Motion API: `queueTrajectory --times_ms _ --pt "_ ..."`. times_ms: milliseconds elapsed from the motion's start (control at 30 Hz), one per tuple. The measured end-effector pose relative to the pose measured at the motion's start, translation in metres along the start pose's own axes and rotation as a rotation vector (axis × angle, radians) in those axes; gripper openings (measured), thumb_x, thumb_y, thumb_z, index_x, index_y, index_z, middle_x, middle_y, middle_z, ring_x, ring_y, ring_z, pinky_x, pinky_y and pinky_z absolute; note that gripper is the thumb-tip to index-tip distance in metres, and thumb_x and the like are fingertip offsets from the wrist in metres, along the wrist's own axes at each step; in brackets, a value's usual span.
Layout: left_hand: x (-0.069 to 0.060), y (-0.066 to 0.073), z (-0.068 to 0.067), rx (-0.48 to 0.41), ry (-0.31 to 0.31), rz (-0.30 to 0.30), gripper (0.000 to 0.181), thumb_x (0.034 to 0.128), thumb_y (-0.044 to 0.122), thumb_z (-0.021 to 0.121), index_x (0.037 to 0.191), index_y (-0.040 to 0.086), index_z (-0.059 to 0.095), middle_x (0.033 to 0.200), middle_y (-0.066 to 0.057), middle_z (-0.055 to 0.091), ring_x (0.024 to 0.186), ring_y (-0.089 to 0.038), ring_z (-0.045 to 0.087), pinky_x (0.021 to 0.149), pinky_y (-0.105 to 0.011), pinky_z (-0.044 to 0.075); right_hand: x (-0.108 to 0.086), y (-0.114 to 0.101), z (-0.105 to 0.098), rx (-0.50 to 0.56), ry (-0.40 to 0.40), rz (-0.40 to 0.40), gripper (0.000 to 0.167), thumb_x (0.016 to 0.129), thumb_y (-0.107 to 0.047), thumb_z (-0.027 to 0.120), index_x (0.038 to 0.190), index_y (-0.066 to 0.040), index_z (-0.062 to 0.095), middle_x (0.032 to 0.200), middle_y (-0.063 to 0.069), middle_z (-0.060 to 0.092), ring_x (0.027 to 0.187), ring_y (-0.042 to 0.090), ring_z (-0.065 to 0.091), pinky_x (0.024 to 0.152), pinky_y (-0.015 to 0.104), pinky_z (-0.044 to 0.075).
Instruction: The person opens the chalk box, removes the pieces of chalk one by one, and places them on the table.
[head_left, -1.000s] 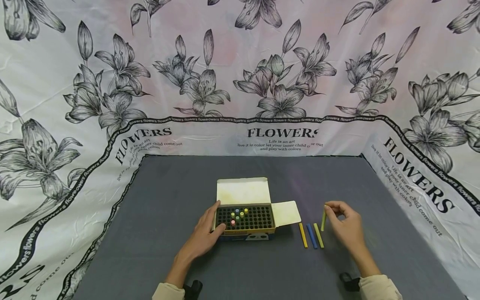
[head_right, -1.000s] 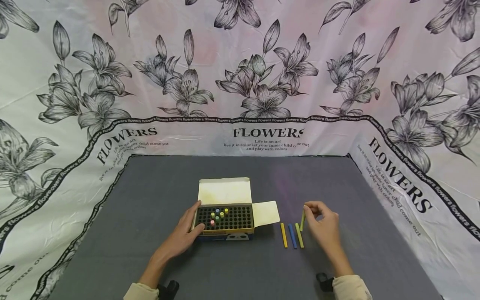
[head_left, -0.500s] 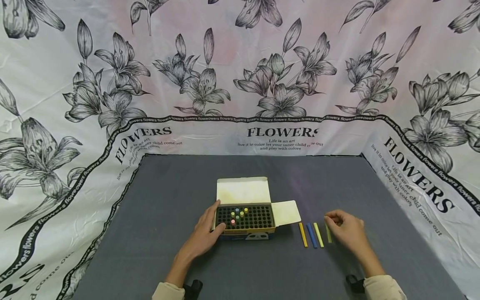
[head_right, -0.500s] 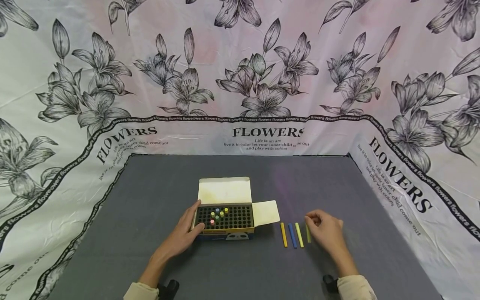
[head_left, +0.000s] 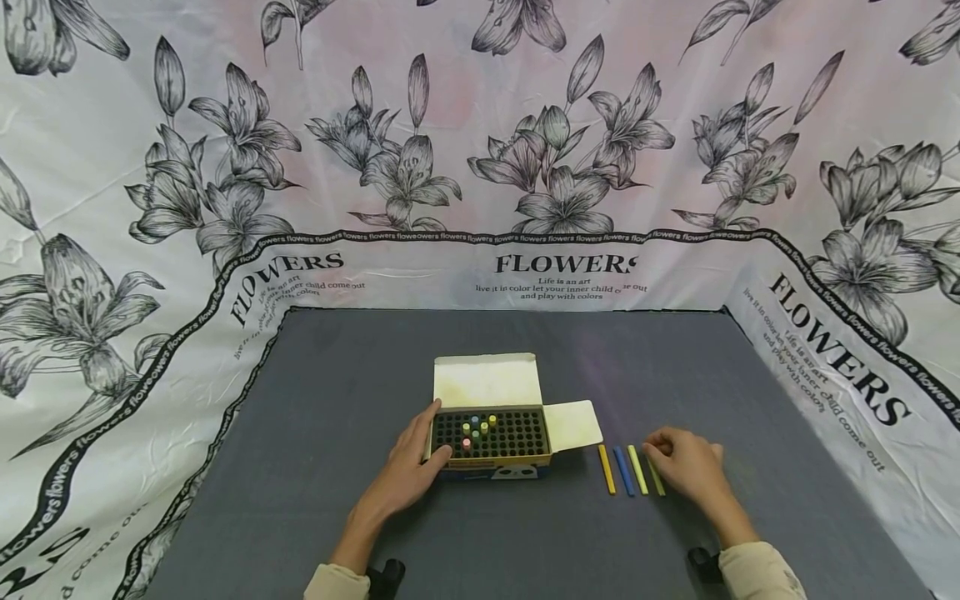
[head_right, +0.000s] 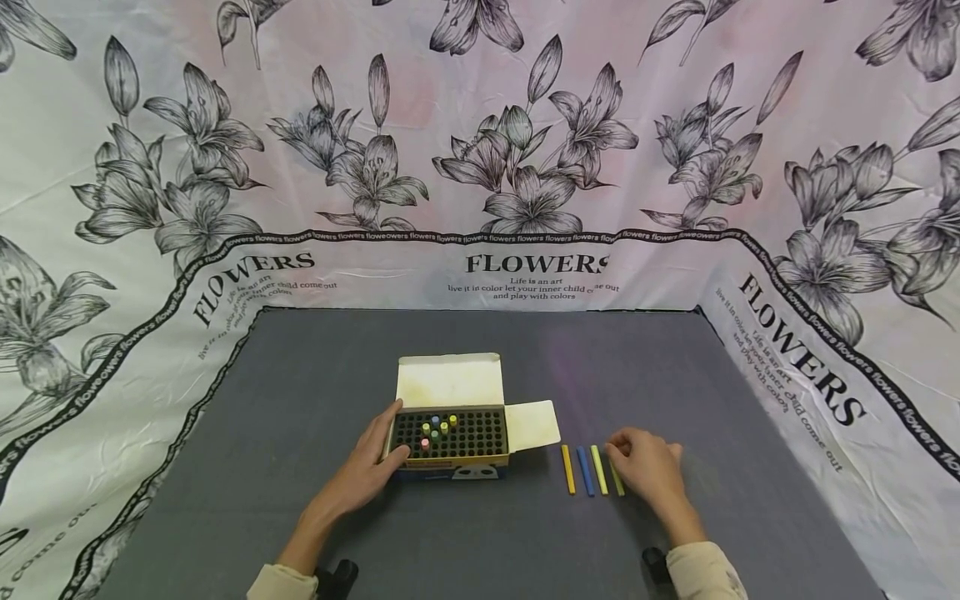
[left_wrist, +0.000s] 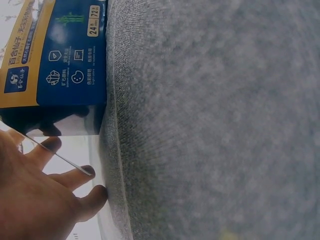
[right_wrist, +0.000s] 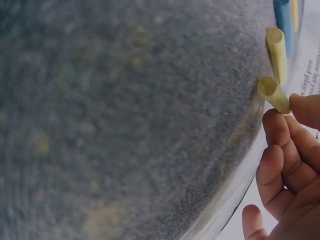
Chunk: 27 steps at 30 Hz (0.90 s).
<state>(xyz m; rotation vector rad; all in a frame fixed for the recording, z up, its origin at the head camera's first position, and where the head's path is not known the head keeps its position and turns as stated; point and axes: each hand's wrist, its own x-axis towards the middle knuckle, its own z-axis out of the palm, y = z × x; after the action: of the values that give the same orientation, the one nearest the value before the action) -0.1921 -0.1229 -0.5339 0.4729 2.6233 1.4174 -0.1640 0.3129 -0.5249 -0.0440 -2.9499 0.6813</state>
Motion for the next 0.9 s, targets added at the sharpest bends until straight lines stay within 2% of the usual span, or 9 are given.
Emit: queueTrajectory --times_ms 433,900 --pt "-0.0007 0.0021 -0.001 -0.003 -0.007 0.001 0.072 0.1051 0.035 0.055 0.165 0.025 0.016 0.17 -0.009 0.02 0.156 -0.041 0.019 0.113 -0.076 0.021 0.0029 -0.0018 0.0046 -0.049 -0.012 0.013 0.021 0.095 -0.024 0.069 0.101 -0.004 0.076 0.086 0.009 0.076 0.07 0.021 0.064 0.076 0.055 0.033" --pt "-0.0004 0.0015 -0.0012 -0.022 -0.013 -0.008 0.073 0.1055 0.035 0.055 0.165 0.027 0.015 0.171 -0.009 0.018 0.157 -0.042 0.017 0.113 -0.076 0.019 0.0044 -0.003 0.006 -0.064 -0.023 0.021 0.02 0.095 -0.023 0.07 0.1 -0.003 0.074 0.084 0.007 0.075 0.069 0.02 0.063 0.076 0.053 0.032"
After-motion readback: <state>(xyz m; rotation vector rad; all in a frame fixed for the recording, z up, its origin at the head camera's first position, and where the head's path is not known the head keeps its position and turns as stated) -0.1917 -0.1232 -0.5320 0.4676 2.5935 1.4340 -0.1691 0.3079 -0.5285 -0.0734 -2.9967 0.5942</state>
